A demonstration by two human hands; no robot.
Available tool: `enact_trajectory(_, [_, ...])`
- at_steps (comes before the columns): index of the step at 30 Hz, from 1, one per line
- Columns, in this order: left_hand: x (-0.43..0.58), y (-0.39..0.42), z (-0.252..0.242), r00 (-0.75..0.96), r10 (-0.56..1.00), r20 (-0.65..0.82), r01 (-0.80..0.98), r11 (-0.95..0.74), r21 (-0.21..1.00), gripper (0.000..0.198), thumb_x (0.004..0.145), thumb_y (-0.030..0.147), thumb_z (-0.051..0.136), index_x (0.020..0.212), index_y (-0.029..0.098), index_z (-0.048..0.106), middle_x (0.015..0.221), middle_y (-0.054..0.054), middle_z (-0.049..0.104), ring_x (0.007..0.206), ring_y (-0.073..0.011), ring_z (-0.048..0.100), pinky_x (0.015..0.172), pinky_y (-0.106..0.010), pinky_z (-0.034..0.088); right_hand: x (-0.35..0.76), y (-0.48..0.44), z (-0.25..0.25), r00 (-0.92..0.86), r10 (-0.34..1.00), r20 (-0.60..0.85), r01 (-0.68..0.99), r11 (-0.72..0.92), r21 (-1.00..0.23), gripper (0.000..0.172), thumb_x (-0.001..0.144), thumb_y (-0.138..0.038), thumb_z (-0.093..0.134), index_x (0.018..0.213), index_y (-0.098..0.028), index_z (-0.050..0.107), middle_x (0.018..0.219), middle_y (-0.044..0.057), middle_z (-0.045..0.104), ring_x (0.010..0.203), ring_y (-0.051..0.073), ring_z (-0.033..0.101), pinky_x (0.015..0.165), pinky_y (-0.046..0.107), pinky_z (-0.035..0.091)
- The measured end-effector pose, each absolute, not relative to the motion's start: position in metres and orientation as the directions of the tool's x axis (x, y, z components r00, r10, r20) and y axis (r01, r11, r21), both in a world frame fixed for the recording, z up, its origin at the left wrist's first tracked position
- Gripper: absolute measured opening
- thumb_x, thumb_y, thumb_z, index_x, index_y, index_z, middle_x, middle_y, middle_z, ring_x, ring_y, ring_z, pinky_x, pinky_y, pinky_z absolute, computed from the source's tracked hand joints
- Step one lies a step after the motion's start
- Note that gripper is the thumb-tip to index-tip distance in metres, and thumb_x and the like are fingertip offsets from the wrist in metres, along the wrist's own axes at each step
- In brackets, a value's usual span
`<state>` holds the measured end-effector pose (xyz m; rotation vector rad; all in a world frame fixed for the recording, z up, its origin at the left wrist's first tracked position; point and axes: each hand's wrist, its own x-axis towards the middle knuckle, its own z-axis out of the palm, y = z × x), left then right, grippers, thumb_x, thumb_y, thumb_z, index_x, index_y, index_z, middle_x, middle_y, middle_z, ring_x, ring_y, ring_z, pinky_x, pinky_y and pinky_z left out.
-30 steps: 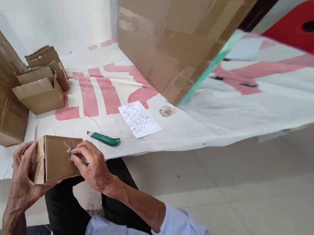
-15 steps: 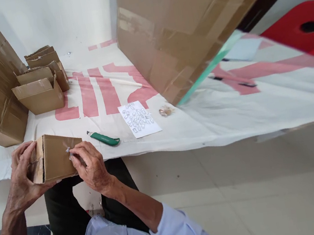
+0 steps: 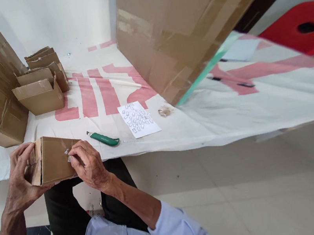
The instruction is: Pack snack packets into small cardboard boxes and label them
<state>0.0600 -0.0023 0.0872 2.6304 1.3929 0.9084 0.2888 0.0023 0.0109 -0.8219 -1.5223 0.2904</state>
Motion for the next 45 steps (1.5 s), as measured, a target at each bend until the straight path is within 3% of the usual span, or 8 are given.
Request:
enact_trajectory(6, [0.0599,-0.0013,0.0851,0.418,0.764,0.490,0.741,-0.600,0.303,0.105,0.076,0.068,0.088,0.163,0.028,0.044,0.154,-0.019,0.049,0.145,-0.0418,0.050,0.121,-0.062,0.044,0.2890,0.0028,0.0081,0.060,0.692,0.720,0.328,0.667,-0.669,0.011,0.102,-0.017,0.054,0.099,-0.024,0.061,0.095,0.006,0.067,0.090,0.021,0.064,0.084,0.039,0.058])
enact_trajectory(14, [0.0615,-0.0015,0.0860,0.388,0.775,0.499,0.764,-0.573,0.297,0.102,0.077,0.068,0.087,0.161,0.030,0.045,0.154,-0.018,0.049,0.145,-0.0420,0.050,0.122,-0.063,0.043,0.2856,0.0007,0.0061,0.097,0.656,0.748,0.371,0.674,-0.639,0.014,0.102,-0.016,0.058,0.105,-0.024,0.070,0.098,0.008,0.070,0.091,0.023,0.066,0.087,0.043,0.059])
enact_trajectory(36, [0.0647,-0.0028,0.0862,0.371,0.785,0.495,0.761,-0.563,0.322,0.104,0.073,0.073,0.088,0.159,0.029,0.048,0.153,-0.018,0.051,0.143,-0.0407,0.052,0.121,-0.060,0.044,0.2867,0.0077,0.0096,0.081,0.690,0.719,0.312,0.668,-0.676,0.014,0.099,-0.015,0.054,0.090,-0.025,0.057,0.089,0.004,0.065,0.087,0.021,0.062,0.083,0.039,0.055])
enact_trajectory(45, [0.0633,-0.0030,0.0846,0.372,0.780,0.503,0.765,-0.564,0.310,0.103,0.075,0.068,0.089,0.160,0.030,0.047,0.154,-0.018,0.050,0.144,-0.0410,0.051,0.121,-0.062,0.044,0.2810,-0.0002,0.0073,0.151,0.646,0.748,0.372,0.664,-0.649,0.011,0.105,-0.017,0.055,0.099,-0.024,0.061,0.093,0.005,0.066,0.089,0.021,0.062,0.084,0.037,0.055])
